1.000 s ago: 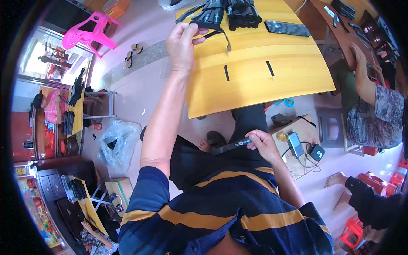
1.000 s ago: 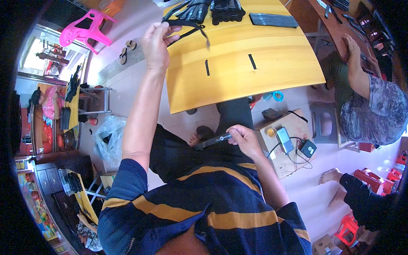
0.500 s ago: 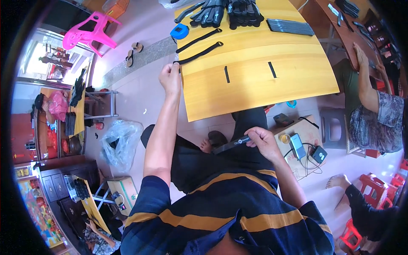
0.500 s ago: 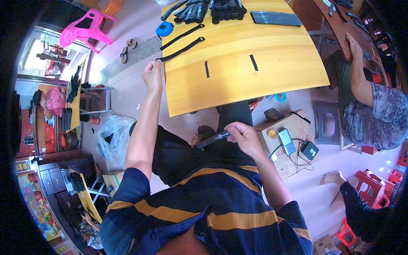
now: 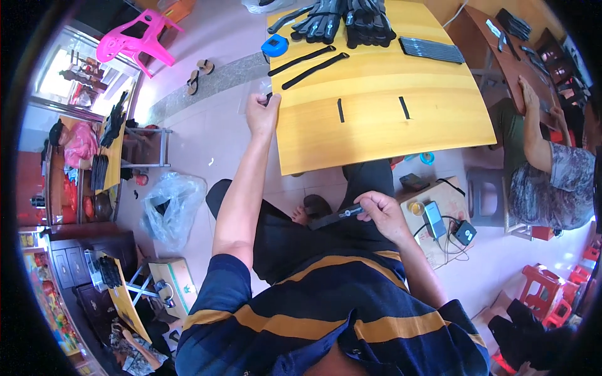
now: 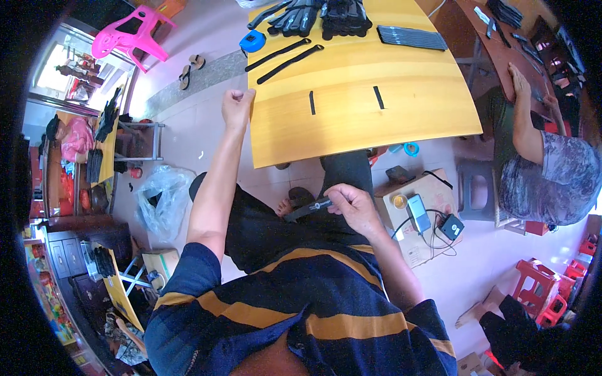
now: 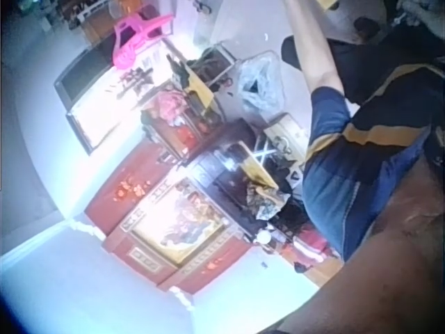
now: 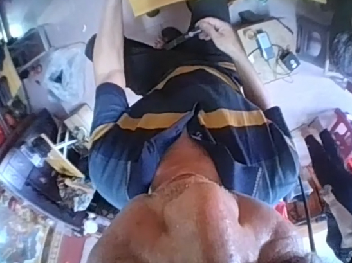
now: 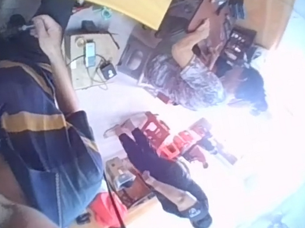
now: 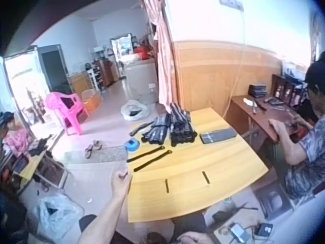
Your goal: Assembling tactical or industrial straps by inserting plastic buckle components and organizing them on a workbench.
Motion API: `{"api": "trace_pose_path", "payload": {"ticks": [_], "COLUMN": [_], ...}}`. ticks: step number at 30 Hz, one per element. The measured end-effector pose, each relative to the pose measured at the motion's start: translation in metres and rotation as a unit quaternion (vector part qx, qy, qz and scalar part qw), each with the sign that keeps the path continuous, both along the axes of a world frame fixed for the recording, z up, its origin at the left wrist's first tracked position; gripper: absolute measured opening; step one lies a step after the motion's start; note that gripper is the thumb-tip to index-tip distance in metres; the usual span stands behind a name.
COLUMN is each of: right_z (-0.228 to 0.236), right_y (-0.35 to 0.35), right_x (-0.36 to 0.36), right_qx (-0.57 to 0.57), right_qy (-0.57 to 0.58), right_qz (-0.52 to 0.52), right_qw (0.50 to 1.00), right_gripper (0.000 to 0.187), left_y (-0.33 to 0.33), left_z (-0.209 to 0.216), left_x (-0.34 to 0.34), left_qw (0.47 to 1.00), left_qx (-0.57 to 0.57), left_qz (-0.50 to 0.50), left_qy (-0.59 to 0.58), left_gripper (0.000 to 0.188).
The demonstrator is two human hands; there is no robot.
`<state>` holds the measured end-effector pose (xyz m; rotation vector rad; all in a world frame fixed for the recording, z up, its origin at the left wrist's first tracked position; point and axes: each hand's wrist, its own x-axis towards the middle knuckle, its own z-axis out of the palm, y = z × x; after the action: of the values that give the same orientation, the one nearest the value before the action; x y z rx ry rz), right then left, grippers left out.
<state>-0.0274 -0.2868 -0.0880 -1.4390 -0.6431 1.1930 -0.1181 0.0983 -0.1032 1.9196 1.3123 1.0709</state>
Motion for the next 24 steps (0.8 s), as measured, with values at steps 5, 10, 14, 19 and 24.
{"api": "trace_pose_path", "payload": {"ticks": [5, 10, 14, 19, 24], "right_z": [0.008, 0.017, 0.029, 0.053, 0.07], "right_y": [0.006, 0.019, 0.027, 0.023, 0.014], "right_x": [-0.007, -0.013, -0.019, -0.03, -0.026], "right_qx": [0.017, 0.056, 0.082, 0.186, 0.161], "right_qy": [0.0, -0.004, -0.001, 0.04, -0.193], "right_qz": [0.001, -0.006, -0.009, -0.014, -0.005], "right_qw": [1.0, 0.998, 0.997, 0.982, 0.968], "right_gripper": [0.024, 0.027, 0.029, 0.019, 0.021], "left_y": [-0.052, -0.187, -0.226, -0.232, -0.243], "left_z": [0.017, 0.076, 0.086, 0.09, 0.093], "left_x": [-0.044, -0.077, -0.085, -0.091, -0.09], "left_qw": [0.989, 0.921, 0.902, 0.901, 0.898], "left_qx": [-0.027, -0.078, 0.02, -0.075, -0.102], "left_qz": [-0.135, -0.377, -0.421, -0.427, -0.424], "left_qy": [-0.062, 0.062, 0.094, 0.014, -0.062], "left_gripper": [0.02, 0.032, 0.028, 0.025, 0.024]}}
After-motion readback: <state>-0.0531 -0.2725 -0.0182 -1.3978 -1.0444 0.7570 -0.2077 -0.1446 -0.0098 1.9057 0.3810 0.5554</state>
